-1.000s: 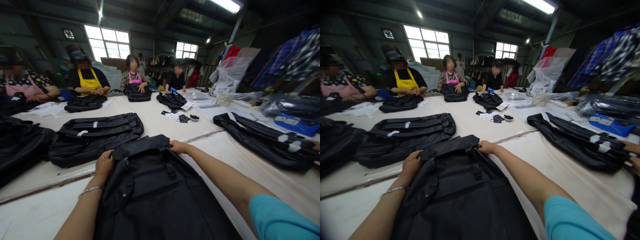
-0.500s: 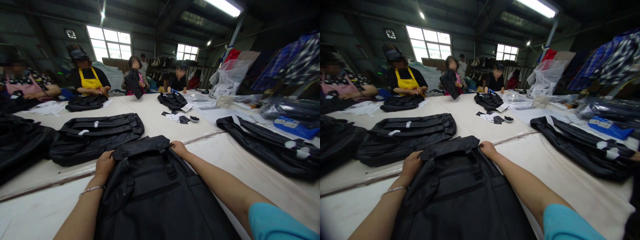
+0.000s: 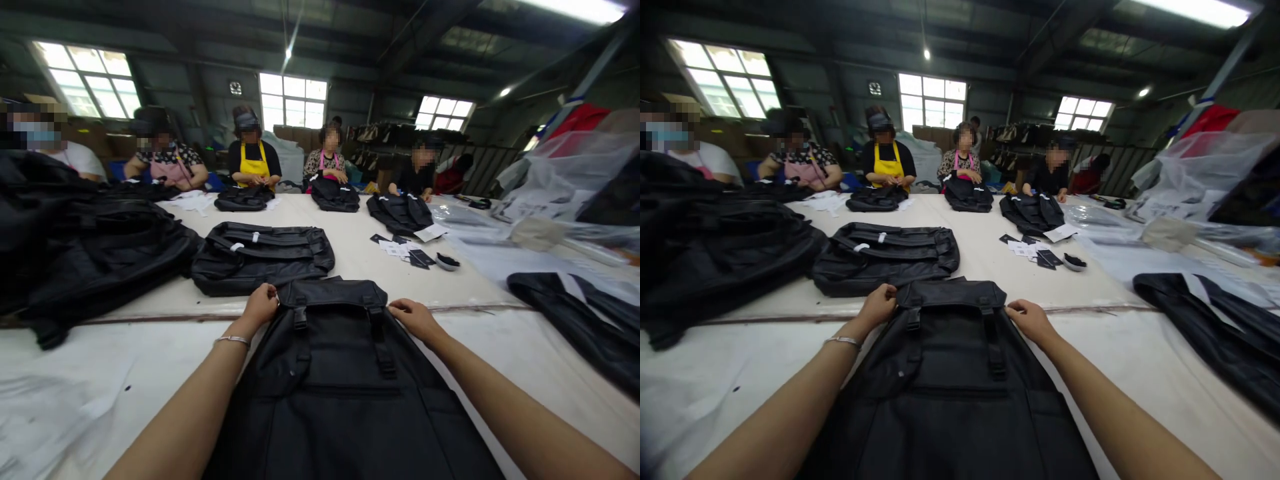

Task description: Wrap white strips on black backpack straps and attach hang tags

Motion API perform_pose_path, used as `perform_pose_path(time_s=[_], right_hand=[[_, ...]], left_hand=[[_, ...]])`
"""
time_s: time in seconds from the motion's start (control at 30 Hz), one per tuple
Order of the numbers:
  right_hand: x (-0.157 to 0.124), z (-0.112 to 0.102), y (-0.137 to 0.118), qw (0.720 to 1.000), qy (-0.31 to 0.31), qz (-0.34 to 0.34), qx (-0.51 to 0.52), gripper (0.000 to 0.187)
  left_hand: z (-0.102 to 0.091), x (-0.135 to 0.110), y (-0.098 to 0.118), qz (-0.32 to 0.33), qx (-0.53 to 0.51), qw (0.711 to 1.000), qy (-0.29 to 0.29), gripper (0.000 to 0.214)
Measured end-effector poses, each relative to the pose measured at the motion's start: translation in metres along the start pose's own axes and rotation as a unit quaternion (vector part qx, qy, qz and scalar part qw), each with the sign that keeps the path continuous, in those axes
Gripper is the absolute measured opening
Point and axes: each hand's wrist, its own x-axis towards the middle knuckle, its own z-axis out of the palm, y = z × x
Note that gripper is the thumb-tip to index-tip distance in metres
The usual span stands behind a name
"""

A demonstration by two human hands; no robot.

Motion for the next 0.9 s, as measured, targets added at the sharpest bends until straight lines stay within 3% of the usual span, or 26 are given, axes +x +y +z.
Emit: perform_pose_path(time_s=[0.1, 0.17, 0.33, 0.5, 0.67, 0.9], right_hand=[[-0.003, -0.002, 0.004, 0.997, -0.064, -0.040, -0.013, 0.032], [-0.005, 0.000, 0.005, 0.994, -0.091, -0.044, -0.046, 0.027], [-0.008, 0.009, -0.007, 0.982, -0.064, -0.050, -0.171, 0.024], [-0.009, 0.013, -0.017, 0.959, -0.065, 0.006, -0.275, 0.035], [-0.007, 0.021, -0.010, 0.945, -0.042, 0.060, -0.319, 0.050], [-0.008, 0.012, -0.009, 0.951, -0.053, 0.044, -0.303, 0.051]], left_hand=[[-0.017, -0.012, 0.005, -0.012, 0.020, 1.000, -0.013, 0.011], [-0.025, -0.028, 0.009, 0.006, 0.034, 0.998, -0.045, 0.018], [-0.024, -0.056, 0.016, 0.033, 0.054, 0.991, -0.117, 0.031], [-0.010, -0.054, 0.015, 0.049, 0.120, 0.986, -0.107, 0.034], [-0.005, -0.052, 0.018, 0.003, 0.141, 0.986, -0.086, 0.045], [-0.008, -0.052, 0.016, 0.010, 0.123, 0.988, -0.092, 0.046]])
